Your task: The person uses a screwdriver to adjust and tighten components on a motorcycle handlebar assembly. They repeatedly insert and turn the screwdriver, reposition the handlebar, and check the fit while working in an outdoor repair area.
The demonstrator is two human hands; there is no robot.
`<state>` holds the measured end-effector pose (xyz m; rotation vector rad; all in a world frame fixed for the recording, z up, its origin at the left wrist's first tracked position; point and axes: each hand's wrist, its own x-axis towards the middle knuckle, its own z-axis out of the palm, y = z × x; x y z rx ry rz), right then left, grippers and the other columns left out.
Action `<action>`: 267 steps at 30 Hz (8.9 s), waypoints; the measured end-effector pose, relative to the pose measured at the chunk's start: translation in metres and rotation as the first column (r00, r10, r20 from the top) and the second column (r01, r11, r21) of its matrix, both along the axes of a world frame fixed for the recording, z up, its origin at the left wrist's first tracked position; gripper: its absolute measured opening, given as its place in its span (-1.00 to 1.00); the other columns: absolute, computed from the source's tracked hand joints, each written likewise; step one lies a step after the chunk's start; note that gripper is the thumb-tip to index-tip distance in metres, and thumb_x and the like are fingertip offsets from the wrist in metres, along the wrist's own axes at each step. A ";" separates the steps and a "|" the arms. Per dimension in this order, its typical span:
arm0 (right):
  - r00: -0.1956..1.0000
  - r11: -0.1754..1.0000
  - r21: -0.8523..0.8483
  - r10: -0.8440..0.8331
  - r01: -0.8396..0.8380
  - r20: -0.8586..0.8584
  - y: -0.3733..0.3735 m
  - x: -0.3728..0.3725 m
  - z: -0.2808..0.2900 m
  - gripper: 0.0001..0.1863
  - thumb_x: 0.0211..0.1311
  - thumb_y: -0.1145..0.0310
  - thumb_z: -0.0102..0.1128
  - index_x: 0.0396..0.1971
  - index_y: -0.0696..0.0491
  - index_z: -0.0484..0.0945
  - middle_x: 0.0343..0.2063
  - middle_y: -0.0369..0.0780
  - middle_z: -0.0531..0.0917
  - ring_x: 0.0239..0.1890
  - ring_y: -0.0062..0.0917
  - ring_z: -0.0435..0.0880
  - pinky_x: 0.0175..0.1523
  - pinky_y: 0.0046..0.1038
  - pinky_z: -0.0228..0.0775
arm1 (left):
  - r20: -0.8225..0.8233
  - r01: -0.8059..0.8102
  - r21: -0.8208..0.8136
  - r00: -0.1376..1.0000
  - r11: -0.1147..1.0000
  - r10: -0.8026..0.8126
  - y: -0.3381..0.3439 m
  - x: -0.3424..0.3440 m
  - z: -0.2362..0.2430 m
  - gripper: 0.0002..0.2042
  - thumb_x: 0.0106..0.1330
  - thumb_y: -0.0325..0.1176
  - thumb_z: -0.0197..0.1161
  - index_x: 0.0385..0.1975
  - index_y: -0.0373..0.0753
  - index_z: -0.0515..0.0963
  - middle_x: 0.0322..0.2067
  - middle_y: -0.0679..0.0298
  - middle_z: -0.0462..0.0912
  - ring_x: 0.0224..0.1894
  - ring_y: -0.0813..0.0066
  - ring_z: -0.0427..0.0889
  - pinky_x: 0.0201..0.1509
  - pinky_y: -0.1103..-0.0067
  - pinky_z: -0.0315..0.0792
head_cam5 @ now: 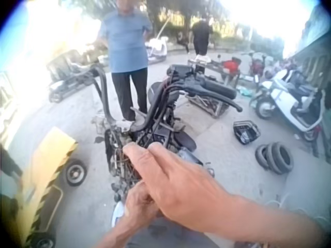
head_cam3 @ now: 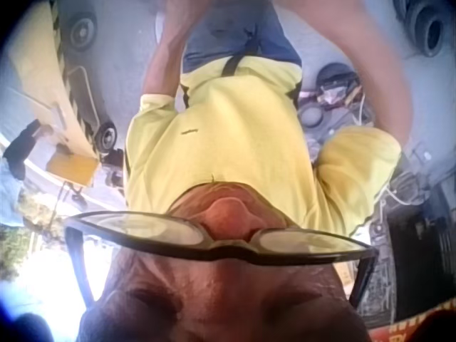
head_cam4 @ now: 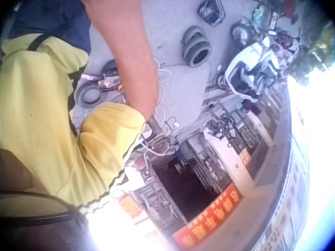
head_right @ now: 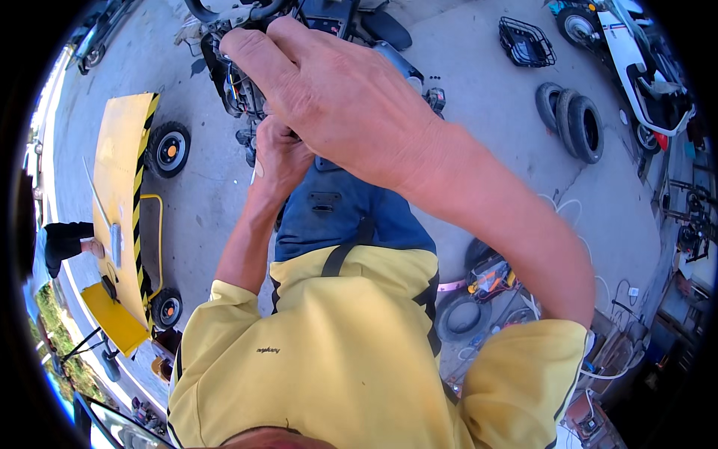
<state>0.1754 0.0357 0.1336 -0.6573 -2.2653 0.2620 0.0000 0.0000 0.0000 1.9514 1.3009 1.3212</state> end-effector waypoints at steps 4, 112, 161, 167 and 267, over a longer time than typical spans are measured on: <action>0.998 0.992 -0.113 0.050 -0.055 -0.046 0.003 0.009 -0.001 -0.37 0.23 0.62 0.33 0.32 0.05 0.43 -0.05 -0.08 0.68 -0.07 -0.15 0.78 0.00 -0.23 0.70 | -0.030 -0.037 -0.199 0.999 0.979 0.031 -0.009 -0.003 0.007 -0.65 0.13 -0.43 0.66 -0.11 -0.24 0.69 -0.30 0.25 0.66 -0.31 0.27 0.66 -0.21 0.40 0.57; 0.601 0.961 -0.187 0.029 0.203 0.799 0.031 -0.011 0.099 -0.86 0.58 0.37 0.22 -0.07 0.12 0.54 -0.38 -0.14 0.72 -0.33 -0.27 0.74 -0.19 -0.32 0.50 | -0.478 -0.073 -0.238 0.877 0.968 -0.052 -0.007 -0.002 -0.011 -0.46 0.16 -0.17 0.63 0.09 -0.28 0.66 -0.01 0.08 0.60 0.13 0.02 0.59 0.18 0.22 0.59; 0.832 0.964 -0.173 0.264 -0.204 0.488 0.046 0.022 0.070 -0.81 0.40 0.49 0.18 -0.10 0.24 0.42 -0.19 0.00 0.50 -0.17 -0.05 0.65 -0.16 -0.12 0.55 | -0.358 -0.044 -0.231 0.933 0.972 -0.043 0.009 0.009 -0.017 -0.76 0.41 -0.36 0.33 -0.05 -0.30 0.80 -0.27 0.06 0.68 -0.06 0.01 0.67 0.07 0.18 0.54; 0.822 0.974 -0.145 0.223 -0.172 0.524 0.038 0.023 0.069 -0.80 0.37 0.61 0.10 -0.05 0.25 0.41 -0.17 0.03 0.46 -0.09 -0.02 0.57 -0.08 -0.08 0.48 | -0.370 -0.110 -0.410 0.928 0.906 -0.055 0.019 0.010 -0.008 -0.70 0.35 -0.26 0.39 -0.06 -0.31 0.81 -0.08 0.01 0.82 -0.05 -0.06 0.77 0.09 0.22 0.61; 0.693 0.409 -0.913 -0.660 0.008 -0.290 -0.070 0.050 -0.185 -0.27 0.54 0.38 0.35 0.58 0.26 0.29 -0.29 -0.31 0.69 -0.34 -0.76 0.55 -0.19 -0.61 0.48 | -0.276 0.164 -0.341 0.924 0.926 -0.266 0.010 -0.013 0.008 -0.84 0.37 -0.42 0.45 -0.13 -0.31 0.76 -0.32 0.28 0.68 -0.35 0.41 0.64 -0.22 0.42 0.55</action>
